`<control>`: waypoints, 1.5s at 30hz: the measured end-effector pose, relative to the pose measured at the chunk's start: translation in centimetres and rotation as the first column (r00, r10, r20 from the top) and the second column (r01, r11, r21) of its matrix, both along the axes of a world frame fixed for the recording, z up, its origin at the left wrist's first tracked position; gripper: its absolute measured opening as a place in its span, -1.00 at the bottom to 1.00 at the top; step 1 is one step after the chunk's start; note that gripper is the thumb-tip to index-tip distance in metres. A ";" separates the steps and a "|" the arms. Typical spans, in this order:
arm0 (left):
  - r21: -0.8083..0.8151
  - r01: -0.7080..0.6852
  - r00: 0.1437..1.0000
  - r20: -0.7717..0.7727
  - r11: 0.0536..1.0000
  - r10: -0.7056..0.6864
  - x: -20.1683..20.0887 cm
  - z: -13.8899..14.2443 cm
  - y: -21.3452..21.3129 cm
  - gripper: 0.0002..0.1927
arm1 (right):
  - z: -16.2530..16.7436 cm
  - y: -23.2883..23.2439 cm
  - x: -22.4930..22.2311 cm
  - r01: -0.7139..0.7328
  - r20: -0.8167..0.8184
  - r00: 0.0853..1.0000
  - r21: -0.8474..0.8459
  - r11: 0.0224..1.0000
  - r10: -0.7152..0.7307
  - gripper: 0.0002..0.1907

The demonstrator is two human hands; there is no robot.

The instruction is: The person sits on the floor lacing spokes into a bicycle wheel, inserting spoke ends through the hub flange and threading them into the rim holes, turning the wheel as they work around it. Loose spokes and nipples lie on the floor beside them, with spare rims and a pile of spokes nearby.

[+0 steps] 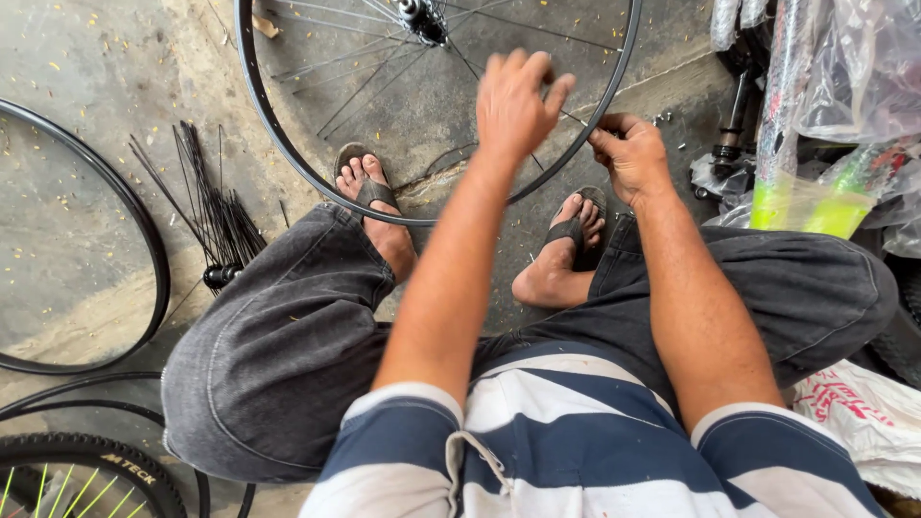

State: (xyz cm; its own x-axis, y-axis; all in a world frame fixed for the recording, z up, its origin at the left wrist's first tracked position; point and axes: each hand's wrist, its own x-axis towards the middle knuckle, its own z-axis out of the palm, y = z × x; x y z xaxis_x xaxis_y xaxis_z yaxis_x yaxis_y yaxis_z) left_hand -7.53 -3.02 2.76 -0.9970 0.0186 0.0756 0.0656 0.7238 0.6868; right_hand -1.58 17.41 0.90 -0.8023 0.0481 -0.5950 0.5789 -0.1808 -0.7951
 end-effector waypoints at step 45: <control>0.266 0.375 0.813 0.367 0.888 -0.453 -2.5 -1.6 3.9 -0.71 | -1.9 3.5 -1.0 -0.003 -0.253 0.967 -0.091 0.996 -0.020 -0.79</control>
